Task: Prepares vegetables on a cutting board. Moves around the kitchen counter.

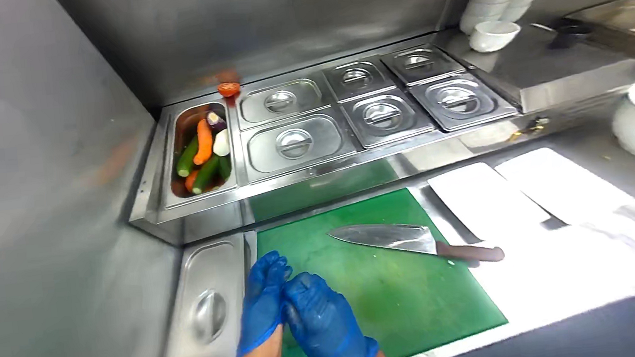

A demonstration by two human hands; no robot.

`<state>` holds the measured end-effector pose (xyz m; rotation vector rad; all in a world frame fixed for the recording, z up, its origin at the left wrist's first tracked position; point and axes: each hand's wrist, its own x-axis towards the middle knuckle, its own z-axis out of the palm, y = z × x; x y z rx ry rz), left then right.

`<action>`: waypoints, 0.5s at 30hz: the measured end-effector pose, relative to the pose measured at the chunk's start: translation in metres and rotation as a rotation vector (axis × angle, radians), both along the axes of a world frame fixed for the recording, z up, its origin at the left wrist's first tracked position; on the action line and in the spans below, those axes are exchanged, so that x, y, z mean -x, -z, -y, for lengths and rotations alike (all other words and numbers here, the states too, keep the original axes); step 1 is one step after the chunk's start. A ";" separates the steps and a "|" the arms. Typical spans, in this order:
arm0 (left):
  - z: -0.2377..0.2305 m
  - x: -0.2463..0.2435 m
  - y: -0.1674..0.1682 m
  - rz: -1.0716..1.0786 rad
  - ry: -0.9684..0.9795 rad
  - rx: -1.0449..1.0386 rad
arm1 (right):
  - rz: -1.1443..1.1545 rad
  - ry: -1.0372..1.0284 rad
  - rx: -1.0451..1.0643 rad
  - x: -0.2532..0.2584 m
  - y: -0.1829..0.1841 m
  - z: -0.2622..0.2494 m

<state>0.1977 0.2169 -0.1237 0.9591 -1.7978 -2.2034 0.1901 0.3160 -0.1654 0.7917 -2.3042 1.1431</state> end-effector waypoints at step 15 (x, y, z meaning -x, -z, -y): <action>-0.080 -0.007 0.001 -0.020 0.108 0.172 | 0.450 0.155 0.083 0.016 0.000 -0.039</action>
